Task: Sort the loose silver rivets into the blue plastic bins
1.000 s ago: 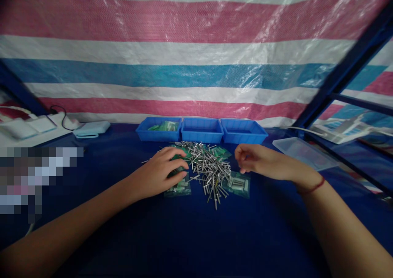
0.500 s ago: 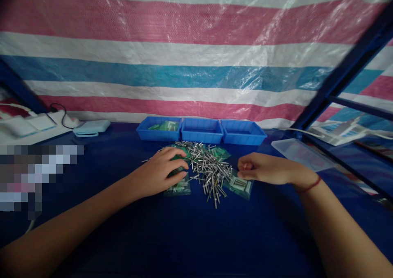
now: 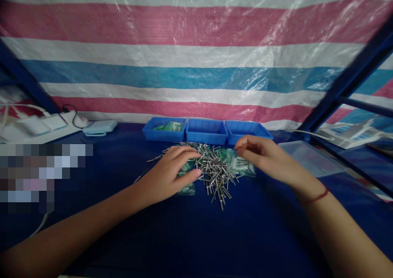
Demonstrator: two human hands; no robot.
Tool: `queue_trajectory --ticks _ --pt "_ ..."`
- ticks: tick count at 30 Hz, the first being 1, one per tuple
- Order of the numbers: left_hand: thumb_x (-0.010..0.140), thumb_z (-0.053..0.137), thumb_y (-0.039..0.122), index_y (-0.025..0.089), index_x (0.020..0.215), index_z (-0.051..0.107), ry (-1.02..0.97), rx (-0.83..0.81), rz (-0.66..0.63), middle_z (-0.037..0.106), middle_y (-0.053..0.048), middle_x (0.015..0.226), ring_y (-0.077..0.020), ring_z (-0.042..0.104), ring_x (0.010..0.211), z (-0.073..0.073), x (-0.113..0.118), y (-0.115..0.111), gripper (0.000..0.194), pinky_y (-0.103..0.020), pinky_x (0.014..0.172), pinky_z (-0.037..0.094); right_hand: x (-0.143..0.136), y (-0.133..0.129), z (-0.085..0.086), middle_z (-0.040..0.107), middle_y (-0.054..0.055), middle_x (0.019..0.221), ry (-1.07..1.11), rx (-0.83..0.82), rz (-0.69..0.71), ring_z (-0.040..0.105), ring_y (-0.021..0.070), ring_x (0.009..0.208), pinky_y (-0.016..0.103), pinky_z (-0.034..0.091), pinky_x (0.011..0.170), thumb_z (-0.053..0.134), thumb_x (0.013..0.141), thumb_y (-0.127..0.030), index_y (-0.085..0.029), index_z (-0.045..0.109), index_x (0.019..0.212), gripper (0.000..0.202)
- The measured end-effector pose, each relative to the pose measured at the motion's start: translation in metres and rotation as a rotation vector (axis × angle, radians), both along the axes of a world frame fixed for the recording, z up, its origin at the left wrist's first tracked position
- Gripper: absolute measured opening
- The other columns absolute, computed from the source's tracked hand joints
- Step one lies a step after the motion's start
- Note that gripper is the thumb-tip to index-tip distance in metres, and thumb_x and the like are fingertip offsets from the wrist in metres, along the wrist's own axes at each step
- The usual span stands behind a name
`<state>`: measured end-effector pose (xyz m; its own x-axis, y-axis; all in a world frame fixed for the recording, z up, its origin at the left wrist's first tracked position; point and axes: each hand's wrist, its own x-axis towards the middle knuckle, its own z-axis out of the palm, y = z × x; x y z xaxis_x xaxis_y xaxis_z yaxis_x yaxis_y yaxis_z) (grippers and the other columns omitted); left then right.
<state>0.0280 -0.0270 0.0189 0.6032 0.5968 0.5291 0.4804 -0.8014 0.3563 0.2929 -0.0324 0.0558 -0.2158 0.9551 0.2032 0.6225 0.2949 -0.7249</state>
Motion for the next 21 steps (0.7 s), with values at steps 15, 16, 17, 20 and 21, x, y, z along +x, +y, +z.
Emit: queue_trajectory --ticks 15,16,17,20,21 --pt "0.085 0.052 0.032 0.015 0.073 0.057 -0.234 -0.489 0.037 0.054 0.002 0.063 -0.0105 0.048 0.057 0.007 0.011 -0.012 0.022 -0.024 0.054 0.035 -0.068 -0.025 -0.028 0.060 0.001 0.087 0.278 -0.017 0.162 0.057 0.0149 0.075 0.027 0.048 0.063 0.062 0.079 -0.036 -0.024 0.055 0.098 0.023" --pt "0.085 0.052 0.033 0.015 0.074 0.057 -0.256 -0.507 0.043 0.055 0.001 0.064 -0.0108 0.048 0.058 0.007 0.011 -0.011 0.022 -0.024 0.055 0.036 -0.068 -0.024 -0.030 0.060 0.001 0.085 0.257 -0.033 0.194 0.057 0.0154 0.074 0.028 0.048 0.062 0.062 0.079 -0.035 -0.024 0.055 0.096 0.022" --pt "0.085 0.052 0.034 0.014 0.075 0.058 -0.272 -0.516 0.048 0.056 0.001 0.066 -0.0112 0.048 0.059 0.006 0.011 -0.010 0.023 -0.025 0.056 0.036 -0.068 -0.024 -0.031 0.060 0.001 0.082 0.242 -0.039 0.217 0.057 0.0156 0.072 0.028 0.047 0.061 0.062 0.079 -0.035 -0.023 0.056 0.093 0.020" --pt "0.085 0.052 0.038 0.014 0.075 0.058 -0.285 -0.522 0.035 0.056 0.000 0.067 -0.0117 0.048 0.062 0.005 0.011 -0.009 0.027 -0.026 0.059 0.037 -0.069 -0.023 -0.035 0.056 -0.001 0.069 0.225 0.009 0.209 0.054 0.0138 0.061 0.025 0.044 0.051 0.060 0.081 -0.035 -0.021 0.055 0.086 0.015" --pt "0.085 0.051 0.039 0.014 0.075 0.058 -0.279 -0.528 0.023 0.055 0.000 0.067 -0.0117 0.048 0.062 0.005 0.011 -0.009 0.028 -0.026 0.059 0.037 -0.069 -0.023 -0.036 0.054 -0.001 0.067 0.212 0.051 0.186 0.052 0.0127 0.058 0.024 0.042 0.048 0.059 0.082 -0.034 -0.021 0.055 0.083 0.013"
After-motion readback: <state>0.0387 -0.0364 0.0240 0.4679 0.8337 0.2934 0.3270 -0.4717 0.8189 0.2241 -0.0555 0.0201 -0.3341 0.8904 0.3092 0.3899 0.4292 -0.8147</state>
